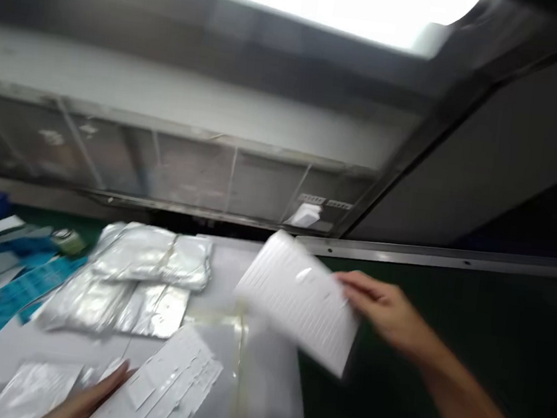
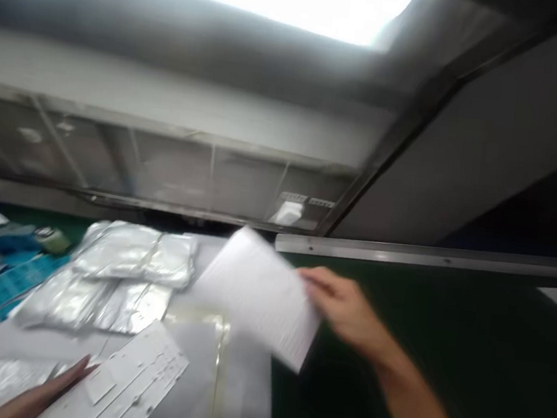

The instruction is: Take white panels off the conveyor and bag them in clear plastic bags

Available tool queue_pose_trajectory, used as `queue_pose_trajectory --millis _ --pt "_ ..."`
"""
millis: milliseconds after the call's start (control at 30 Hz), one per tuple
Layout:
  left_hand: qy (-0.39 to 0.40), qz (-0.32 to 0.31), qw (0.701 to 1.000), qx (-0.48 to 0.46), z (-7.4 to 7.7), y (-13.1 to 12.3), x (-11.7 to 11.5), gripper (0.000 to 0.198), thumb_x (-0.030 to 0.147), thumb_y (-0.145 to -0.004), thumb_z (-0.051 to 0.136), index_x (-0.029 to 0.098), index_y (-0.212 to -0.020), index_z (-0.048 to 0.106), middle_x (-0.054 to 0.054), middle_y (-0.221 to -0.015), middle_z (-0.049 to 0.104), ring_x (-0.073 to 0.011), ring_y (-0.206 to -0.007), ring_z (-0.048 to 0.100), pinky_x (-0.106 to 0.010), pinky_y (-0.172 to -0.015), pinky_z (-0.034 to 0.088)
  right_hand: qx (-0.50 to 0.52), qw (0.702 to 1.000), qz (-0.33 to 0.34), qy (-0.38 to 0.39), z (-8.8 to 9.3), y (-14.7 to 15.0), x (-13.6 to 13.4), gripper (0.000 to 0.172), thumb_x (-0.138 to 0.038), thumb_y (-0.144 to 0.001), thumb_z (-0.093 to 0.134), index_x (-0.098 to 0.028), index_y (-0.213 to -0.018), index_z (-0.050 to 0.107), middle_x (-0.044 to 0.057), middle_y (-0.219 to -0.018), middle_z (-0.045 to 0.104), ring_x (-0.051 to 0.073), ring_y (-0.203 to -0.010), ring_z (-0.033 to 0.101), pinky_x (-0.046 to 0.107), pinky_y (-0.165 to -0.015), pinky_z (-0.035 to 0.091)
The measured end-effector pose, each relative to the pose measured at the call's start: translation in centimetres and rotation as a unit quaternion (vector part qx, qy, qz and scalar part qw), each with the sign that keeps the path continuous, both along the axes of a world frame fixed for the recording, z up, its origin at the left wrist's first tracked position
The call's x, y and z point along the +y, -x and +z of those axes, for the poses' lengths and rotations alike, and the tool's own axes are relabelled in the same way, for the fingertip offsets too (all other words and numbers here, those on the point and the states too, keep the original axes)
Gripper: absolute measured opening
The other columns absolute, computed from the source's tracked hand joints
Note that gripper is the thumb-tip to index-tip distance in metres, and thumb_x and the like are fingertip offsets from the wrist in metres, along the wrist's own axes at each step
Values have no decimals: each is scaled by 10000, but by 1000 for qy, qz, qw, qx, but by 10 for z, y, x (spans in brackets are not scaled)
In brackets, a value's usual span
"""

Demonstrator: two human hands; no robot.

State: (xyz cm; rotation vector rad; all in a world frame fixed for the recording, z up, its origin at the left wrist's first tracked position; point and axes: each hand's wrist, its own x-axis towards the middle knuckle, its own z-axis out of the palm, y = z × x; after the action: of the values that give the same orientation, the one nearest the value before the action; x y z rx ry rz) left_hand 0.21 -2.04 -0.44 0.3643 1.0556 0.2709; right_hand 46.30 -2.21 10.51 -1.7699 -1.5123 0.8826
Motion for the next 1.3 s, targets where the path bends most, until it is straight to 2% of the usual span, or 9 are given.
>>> queue_pose_trajectory --millis 67,133,200,300,433,600,867,1100,1300 --pt "60 -31 995 -76 6 13 -14 627 603 -792 496 147 -1219 548 -114 -954 690 -316 -1009 600 -420 -935 430 10 962 262 78 -4 99 -7 267 -271 -901 449 -268 -1061 663 27 -1016 643 156 -922 596 286 -840 459" --pt "63 -84 983 -148 8 23 -20 617 598 -833 422 148 -1238 539 -117 -1031 678 -313 -1050 584 -418 -968 393 26 915 393 85 -17 186 -13 293 -207 -900 430 -253 -1071 664 22 -986 639 133 -895 591 251 -817 452" --pt "14 -128 978 -166 7 37 -23 556 566 -841 446 176 -1219 562 -99 -1140 643 -297 -1116 544 -393 -996 364 -1 897 436 71 -35 249 -18 308 -171 -885 441 -265 -1088 653 16 -966 635 129 -869 585 253 -805 449" --pt "-66 -160 969 -175 -1 68 -31 557 432 -748 655 207 -1243 539 -82 -1230 593 -320 -1147 510 -416 -973 386 -85 933 349 10 -60 297 -30 335 -213 -867 499 -302 -1182 576 35 -1077 595 193 -1014 529 363 -903 411" --pt "-74 -125 967 -209 -13 104 -47 782 246 -631 747 261 -1337 410 -67 -1235 584 -329 -1073 553 -462 -913 427 54 984 110 131 -78 307 -55 675 -403 -796 612 -292 -1381 294 91 -1347 411 257 -1203 423 443 -967 388" --pt "-159 -143 953 -214 -20 115 -47 722 275 -700 702 273 -1349 386 -55 -1255 556 -286 -1062 544 -423 -921 416 324 881 170 301 -85 308 -70 548 -365 -725 678 -191 -1216 506 65 -1083 607 229 -994 572 363 -864 466" --pt "-428 -232 873 -3 -76 77 -37 416 358 -800 551 185 -1179 532 -49 -1022 643 -241 -942 568 -328 -816 446 -28 974 124 189 -89 312 -77 122 -230 -788 549 -232 -907 574 -31 -812 608 136 -703 547 217 -591 380" --pt "-494 -285 817 85 -134 49 -52 292 334 -835 446 228 -1082 561 -51 -1032 641 -237 -925 575 -333 -813 443 -306 926 173 138 -136 322 -105 193 -138 -775 461 -236 -935 504 11 -898 598 180 -765 561 265 -630 363" --pt "-534 -342 767 95 -152 55 -51 470 131 -742 479 248 -1196 510 -52 -1170 596 -223 -1054 546 -322 -913 417 -309 922 195 127 -156 326 -111 299 -102 -710 492 -238 -976 503 32 -1023 557 209 -885 534 291 -677 383"
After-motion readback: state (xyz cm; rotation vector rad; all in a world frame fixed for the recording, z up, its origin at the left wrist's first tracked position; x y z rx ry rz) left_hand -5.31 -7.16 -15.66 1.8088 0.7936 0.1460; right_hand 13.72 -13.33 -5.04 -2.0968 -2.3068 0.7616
